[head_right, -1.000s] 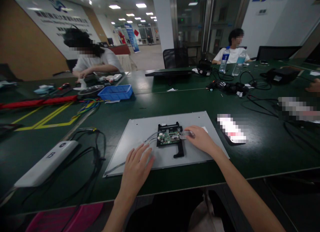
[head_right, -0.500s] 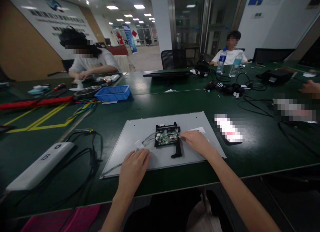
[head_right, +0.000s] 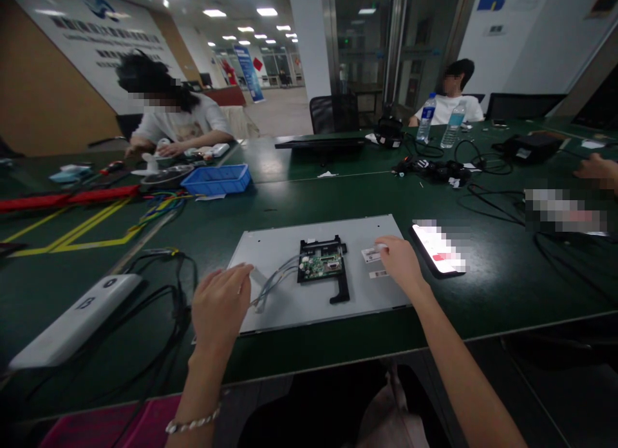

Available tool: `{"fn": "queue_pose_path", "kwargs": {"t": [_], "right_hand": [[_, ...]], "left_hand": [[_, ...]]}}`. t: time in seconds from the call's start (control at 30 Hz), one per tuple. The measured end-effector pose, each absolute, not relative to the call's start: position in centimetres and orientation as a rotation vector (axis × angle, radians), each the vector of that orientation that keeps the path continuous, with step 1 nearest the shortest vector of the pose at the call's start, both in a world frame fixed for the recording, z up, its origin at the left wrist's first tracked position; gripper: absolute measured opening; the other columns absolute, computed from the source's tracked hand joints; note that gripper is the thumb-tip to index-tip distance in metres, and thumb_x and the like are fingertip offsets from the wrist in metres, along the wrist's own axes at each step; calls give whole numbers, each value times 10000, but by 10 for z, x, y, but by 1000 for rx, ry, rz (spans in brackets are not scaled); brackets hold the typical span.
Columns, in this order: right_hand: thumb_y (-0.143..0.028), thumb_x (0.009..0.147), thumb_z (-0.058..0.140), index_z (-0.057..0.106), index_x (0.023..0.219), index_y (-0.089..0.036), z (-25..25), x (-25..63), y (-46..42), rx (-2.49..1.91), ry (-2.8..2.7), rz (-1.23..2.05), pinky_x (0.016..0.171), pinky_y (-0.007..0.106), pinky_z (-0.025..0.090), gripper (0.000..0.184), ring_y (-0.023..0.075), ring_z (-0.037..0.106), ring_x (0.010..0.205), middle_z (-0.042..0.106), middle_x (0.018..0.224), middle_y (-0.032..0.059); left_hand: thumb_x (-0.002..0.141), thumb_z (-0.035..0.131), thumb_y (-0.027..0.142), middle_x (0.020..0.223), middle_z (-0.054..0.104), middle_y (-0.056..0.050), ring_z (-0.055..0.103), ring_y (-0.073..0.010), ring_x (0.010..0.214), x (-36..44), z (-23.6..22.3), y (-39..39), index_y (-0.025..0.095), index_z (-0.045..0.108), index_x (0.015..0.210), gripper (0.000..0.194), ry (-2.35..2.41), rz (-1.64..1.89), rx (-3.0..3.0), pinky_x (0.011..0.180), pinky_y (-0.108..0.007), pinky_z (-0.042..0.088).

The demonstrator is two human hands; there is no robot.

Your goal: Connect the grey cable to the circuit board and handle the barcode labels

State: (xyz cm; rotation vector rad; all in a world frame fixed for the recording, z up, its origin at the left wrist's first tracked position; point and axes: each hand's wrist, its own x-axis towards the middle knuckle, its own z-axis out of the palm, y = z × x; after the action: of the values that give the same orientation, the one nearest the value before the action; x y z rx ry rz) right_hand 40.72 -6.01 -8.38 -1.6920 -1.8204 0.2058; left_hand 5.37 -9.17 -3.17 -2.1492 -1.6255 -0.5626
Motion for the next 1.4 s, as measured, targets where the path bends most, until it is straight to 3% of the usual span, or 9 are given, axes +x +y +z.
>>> {"fn": "queue_pose_path", "kwargs": {"t": [0.23,0.43,0.63,1.0,1.2,1.4], "right_hand": [[-169,829,439,685,987,-182,-83,402,-61,-1663,-1780,255,890,343,458,293,195,626,957,685,1032,64],[-156,831,445,684,959,-180,-84,393,-62,-1649,-1828,275,862,334,467,272,192,629,930,686,1017,66],[-154,827,447,679,939,-180,-84,391,-61,-1622,-1839,284,862,321,459,260,184,625,925,688,994,57],[-167,841,429,680,938,-172,-82,396,-60,-1653,-1827,284,863,323,452,269,186,620,911,682,984,63],[-175,837,445,680,939,-181,-86,401,-58,-1634,-1761,266,869,307,444,256,180,621,915,684,991,52],[-177,837,437,680,939,-186,-85,401,-58,-1625,-1767,261,857,307,443,264,184,623,903,685,988,55]], "left_hand": [[851,384,184,1044,690,-93,626,-207,1003,40,-47,-85,200,651,944,283,-1716,-400,-2248,1017,-436,300],[874,390,228,1040,683,-79,544,-238,1125,59,-40,-83,212,642,909,256,-1728,-397,-2313,1027,-484,253],[878,410,226,1012,675,-90,604,-227,957,108,-15,-54,192,636,1001,260,-1524,-334,-2513,888,-374,392],[809,454,87,846,678,-148,634,-242,852,147,-34,12,125,675,800,225,-1452,-38,-2553,780,-345,423],[825,458,113,767,671,-144,645,-244,781,150,-30,25,117,679,738,238,-1402,7,-2549,711,-334,443],[882,419,152,911,654,-136,617,-216,889,200,-23,26,125,671,870,254,-1248,-101,-2616,760,-318,432]]}}
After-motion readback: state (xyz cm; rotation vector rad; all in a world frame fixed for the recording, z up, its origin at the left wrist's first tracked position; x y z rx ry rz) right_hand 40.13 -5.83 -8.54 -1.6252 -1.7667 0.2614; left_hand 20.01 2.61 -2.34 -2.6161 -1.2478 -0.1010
